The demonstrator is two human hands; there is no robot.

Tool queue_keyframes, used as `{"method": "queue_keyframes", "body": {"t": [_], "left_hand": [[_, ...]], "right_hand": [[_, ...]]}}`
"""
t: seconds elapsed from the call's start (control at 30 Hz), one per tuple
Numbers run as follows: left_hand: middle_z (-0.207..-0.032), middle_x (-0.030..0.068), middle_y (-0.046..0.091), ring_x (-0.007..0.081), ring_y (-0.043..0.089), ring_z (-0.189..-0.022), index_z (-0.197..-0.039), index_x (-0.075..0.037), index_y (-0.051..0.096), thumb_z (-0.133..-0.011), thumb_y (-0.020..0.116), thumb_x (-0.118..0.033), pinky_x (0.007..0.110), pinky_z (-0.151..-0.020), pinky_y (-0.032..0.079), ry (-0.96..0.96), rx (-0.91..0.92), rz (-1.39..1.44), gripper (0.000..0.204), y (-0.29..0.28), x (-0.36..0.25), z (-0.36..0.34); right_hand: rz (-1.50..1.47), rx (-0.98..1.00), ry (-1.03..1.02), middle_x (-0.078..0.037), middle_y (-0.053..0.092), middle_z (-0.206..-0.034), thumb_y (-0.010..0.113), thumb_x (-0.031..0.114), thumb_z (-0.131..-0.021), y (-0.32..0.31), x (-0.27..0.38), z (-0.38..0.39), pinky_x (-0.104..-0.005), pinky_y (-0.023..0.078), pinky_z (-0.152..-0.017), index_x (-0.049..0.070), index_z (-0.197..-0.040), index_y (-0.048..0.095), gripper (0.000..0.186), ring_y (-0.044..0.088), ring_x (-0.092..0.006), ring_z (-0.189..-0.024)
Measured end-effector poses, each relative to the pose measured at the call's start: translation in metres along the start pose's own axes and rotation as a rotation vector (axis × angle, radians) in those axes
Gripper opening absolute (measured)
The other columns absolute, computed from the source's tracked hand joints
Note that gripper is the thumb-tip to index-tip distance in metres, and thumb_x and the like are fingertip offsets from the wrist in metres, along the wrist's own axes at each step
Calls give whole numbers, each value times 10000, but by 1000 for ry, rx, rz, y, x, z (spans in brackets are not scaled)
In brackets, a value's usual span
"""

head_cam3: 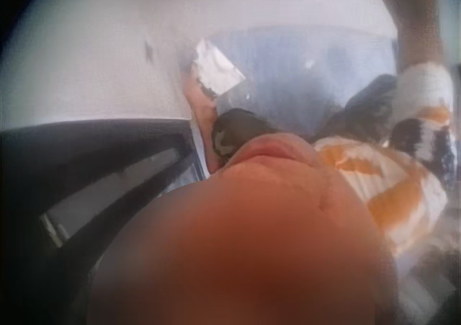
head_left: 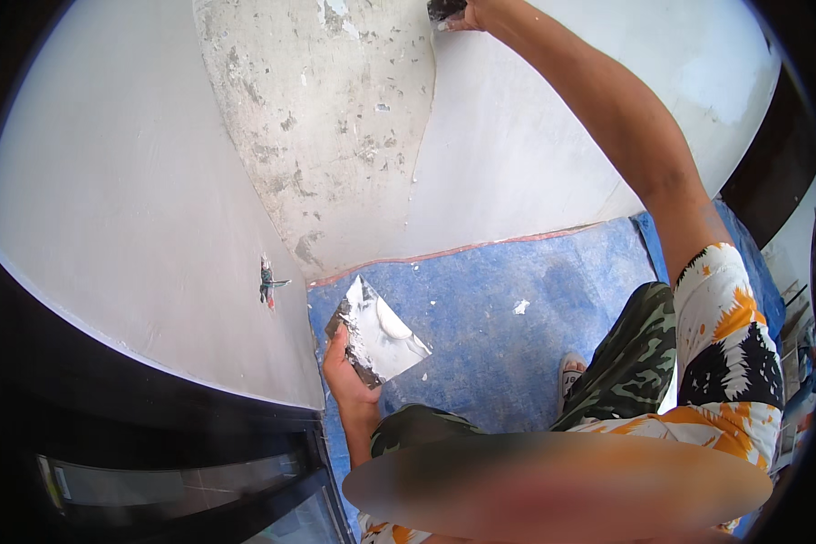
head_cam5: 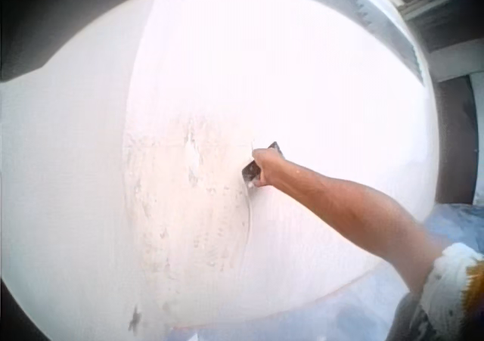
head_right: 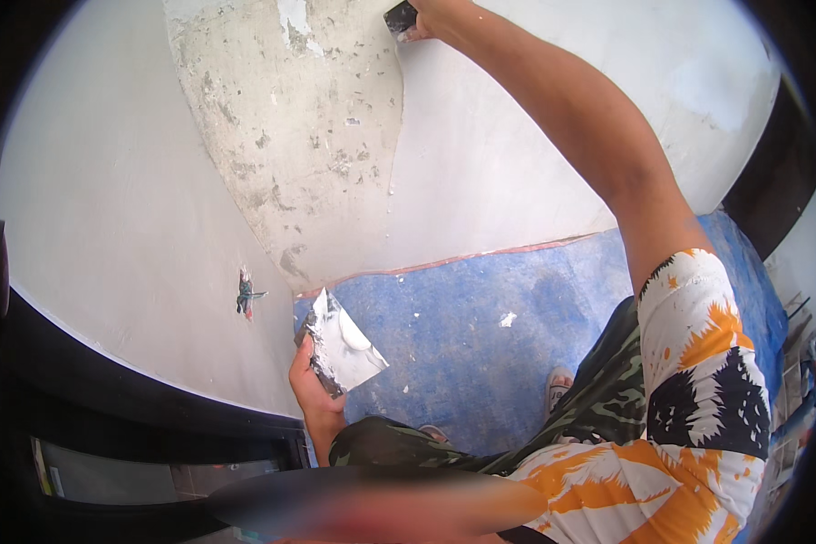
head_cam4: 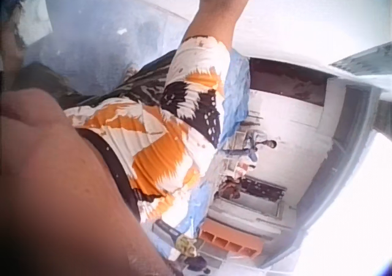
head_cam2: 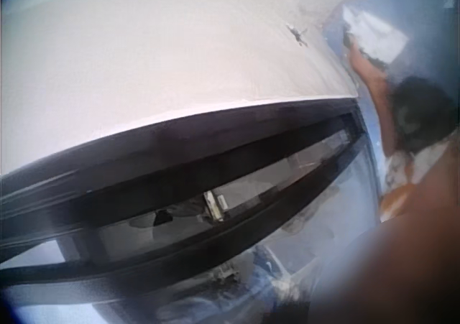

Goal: The person applies white plaster to a wall using a putty knife, smoothing the surface in multiple passes. They then scoop additional plaster from a bucket onto a cardboard sheet and continue applying it to the wall.

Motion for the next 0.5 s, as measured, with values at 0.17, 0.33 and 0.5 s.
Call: {"method": "queue_keyframes", "body": {"t": [0.17, 0.33, 0.5], "left_hand": [[-1234, 143, 626, 283, 618, -1112, -1302, 14, 528, -983, 461, -216, 421, -986, 471, -24, 66, -47, 399, 22, 6, 7], [-1235, 130, 627, 283, 613, -1123, -1318, -7, 522, -992, 455, -223, 430, -991, 469, 17, 39, 45, 397, 40, 1, -14], [-1184, 105, 651, 241, 638, -1076, -1251, -7, 569, -986, 491, -215, 362, -914, 518, -1, 19, 99, 345, 65, -9, -57]], "right_hand": [[832, 86, -409, -27, 663, -1019, 734, 384, -802, 66, 139, -40, -428, 492, -841, 156, -1111, 632, 397, 610, -197, -956], [230, 509, -588, -138, 643, -996, 541, 290, -931, 63, 113, 62, -509, 508, -739, 111, -1178, 588, 309, 629, -279, -832], [55, 873, -722, -124, 639, -1091, 579, 125, -943, -31, -79, 234, -408, 553, -841, -12, -1169, 595, 265, 663, -242, -976]]}}
Point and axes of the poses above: each hand's wrist, its own z-axis away from the middle knuckle, its own y-axis out of the palm, x = y × z, the point moved 4 cm from there along -z, towards the middle knuckle
